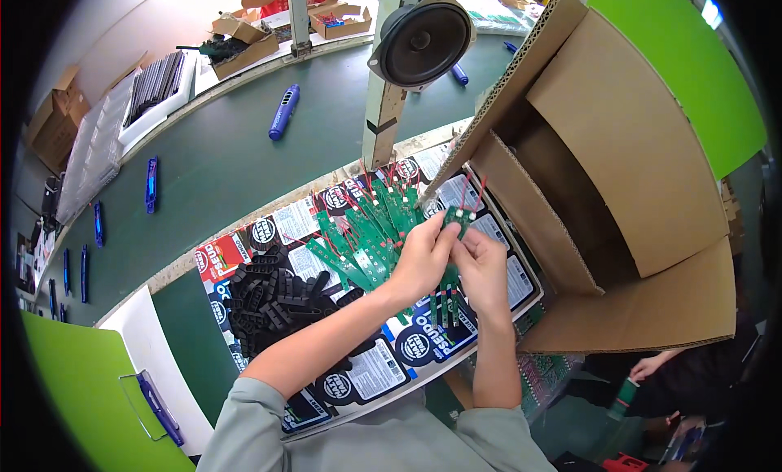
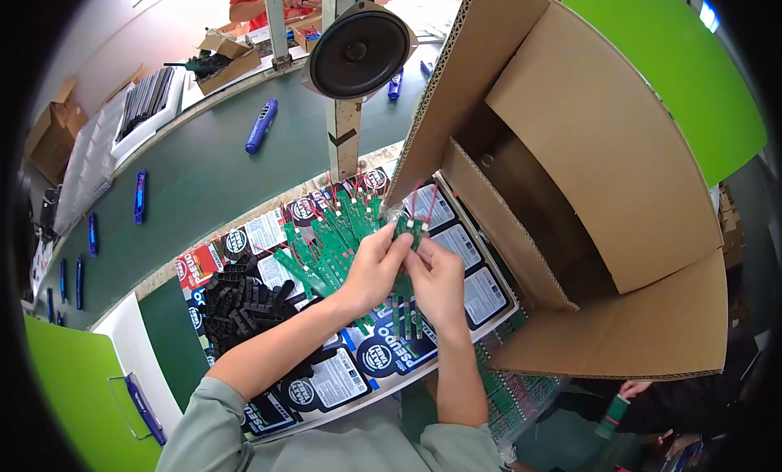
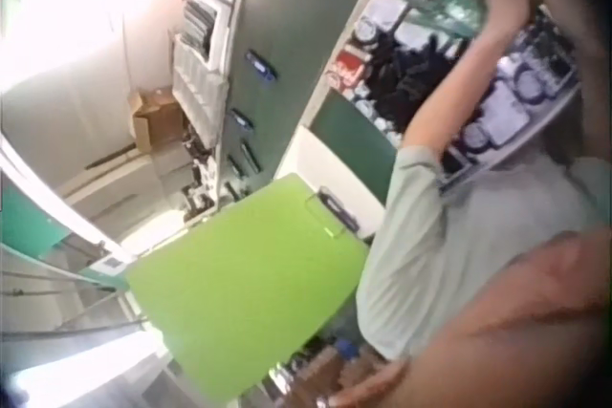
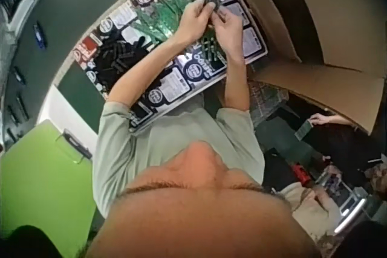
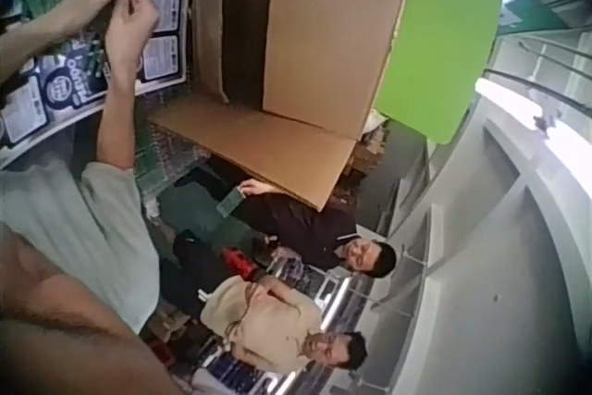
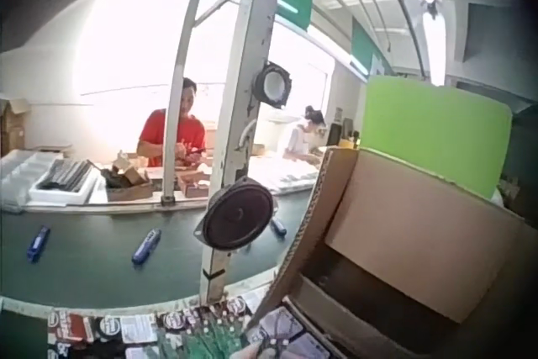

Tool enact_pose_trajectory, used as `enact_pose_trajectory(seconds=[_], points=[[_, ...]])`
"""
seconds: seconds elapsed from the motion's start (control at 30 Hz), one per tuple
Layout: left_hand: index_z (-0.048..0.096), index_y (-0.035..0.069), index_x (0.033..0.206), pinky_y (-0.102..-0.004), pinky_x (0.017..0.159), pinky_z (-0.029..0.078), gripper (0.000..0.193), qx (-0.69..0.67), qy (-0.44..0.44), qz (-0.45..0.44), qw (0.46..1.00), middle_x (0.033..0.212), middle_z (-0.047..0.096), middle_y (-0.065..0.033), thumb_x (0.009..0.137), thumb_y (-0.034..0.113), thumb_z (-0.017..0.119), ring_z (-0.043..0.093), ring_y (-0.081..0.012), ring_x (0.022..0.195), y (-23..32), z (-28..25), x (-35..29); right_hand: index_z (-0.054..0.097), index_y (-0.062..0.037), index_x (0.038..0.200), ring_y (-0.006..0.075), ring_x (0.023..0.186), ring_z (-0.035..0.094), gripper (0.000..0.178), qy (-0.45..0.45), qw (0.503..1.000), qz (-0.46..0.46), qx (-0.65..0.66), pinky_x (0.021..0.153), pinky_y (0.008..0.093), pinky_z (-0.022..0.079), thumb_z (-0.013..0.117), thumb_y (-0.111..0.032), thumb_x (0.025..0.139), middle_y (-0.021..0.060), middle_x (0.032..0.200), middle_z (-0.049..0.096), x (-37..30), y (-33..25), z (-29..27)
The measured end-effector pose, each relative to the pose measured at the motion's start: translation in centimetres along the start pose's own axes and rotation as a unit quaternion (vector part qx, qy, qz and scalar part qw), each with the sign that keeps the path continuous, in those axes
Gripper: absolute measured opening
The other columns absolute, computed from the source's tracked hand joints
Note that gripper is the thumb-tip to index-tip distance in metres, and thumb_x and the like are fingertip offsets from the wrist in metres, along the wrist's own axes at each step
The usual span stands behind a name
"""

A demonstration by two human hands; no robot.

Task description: Insert circuit boards and components into plastic housing on an assembly line.

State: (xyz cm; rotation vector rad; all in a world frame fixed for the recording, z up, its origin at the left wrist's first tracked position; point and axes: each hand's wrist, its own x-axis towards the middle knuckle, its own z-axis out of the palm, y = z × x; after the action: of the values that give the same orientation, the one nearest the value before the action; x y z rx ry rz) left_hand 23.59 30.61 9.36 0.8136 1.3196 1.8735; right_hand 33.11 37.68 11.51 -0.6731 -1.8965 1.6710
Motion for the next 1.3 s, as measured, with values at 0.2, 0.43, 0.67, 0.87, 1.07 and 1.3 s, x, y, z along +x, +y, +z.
enact_pose_trajectory(seconds=[0.2,0.43,0.67,0.87,1.07,1.3], points=[[0.062,-0.001,0.106,-0.0250,0.064,0.048,0.018,-0.057,0.120,-0.006,0.991,0.084,0.064,-0.0020,0.106,0.010,0.048,0.055,-0.0057,0.073,-1.5,3.2,1.0,0.072,0.0017,0.099,0.0264,0.061,0.066,0.017,0.142,0.947,-0.027,-0.288,0.063,0.0377,0.050,0.061,-0.010,0.095,0.0173,0.068,0.068,0.2,-1.1,0.7],[0.055,-0.002,0.131,-0.0290,0.081,0.050,0.034,-0.119,0.066,-0.098,0.986,0.107,0.067,-0.0084,0.107,0.020,0.048,0.059,-0.0103,0.095,-0.4,2.9,1.5,0.065,0.0000,0.123,0.0285,0.078,0.070,0.030,0.133,0.956,-0.084,-0.246,0.072,0.0373,0.053,0.061,-0.010,0.095,0.0242,0.094,0.070,0.1,0.4,-0.3],[0.070,0.001,0.115,-0.0430,0.098,0.041,0.038,0.493,-0.030,0.163,0.854,0.117,0.065,-0.0155,0.084,0.023,0.070,0.055,-0.0316,0.109,-0.5,-1.3,1.1,0.059,0.0077,0.129,0.0461,0.102,0.065,0.038,0.121,0.903,-0.119,-0.394,0.088,0.0474,0.051,0.057,-0.009,0.095,0.0293,0.109,0.067,1.0,3.2,-3.7],[0.072,0.005,0.105,-0.0407,0.090,0.041,0.040,0.670,-0.131,0.187,0.707,0.103,0.060,-0.0119,0.076,0.031,0.079,0.051,-0.0299,0.107,-0.1,-2.2,0.7,0.063,0.0070,0.124,0.0439,0.092,0.063,0.036,0.131,0.865,-0.139,-0.465,0.086,0.0512,0.049,0.062,-0.014,0.094,0.0260,0.103,0.066,1.4,4.1,-3.0],[0.071,0.007,0.101,-0.0414,0.090,0.041,0.034,0.624,-0.140,0.198,0.743,0.109,0.056,-0.0139,0.075,0.028,0.081,0.050,-0.0310,0.106,-0.6,-3.0,0.4,0.068,0.0049,0.110,0.0376,0.089,0.064,0.026,0.142,0.854,-0.187,-0.464,0.085,0.0466,0.048,0.063,-0.015,0.094,0.0202,0.095,0.067,-0.5,3.3,-2.6],[0.064,0.004,0.106,-0.0472,0.099,0.043,0.037,0.475,-0.136,0.244,0.835,0.129,0.049,-0.0211,0.076,0.019,0.080,0.051,-0.0390,0.117,2.0,-3.2,-0.5,0.068,0.0057,0.106,0.0090,0.070,0.060,0.018,0.063,0.994,0.027,-0.086,0.062,0.0268,0.048,0.062,-0.010,0.098,0.0046,0.083,0.067,-4.6,3.3,-1.9]])
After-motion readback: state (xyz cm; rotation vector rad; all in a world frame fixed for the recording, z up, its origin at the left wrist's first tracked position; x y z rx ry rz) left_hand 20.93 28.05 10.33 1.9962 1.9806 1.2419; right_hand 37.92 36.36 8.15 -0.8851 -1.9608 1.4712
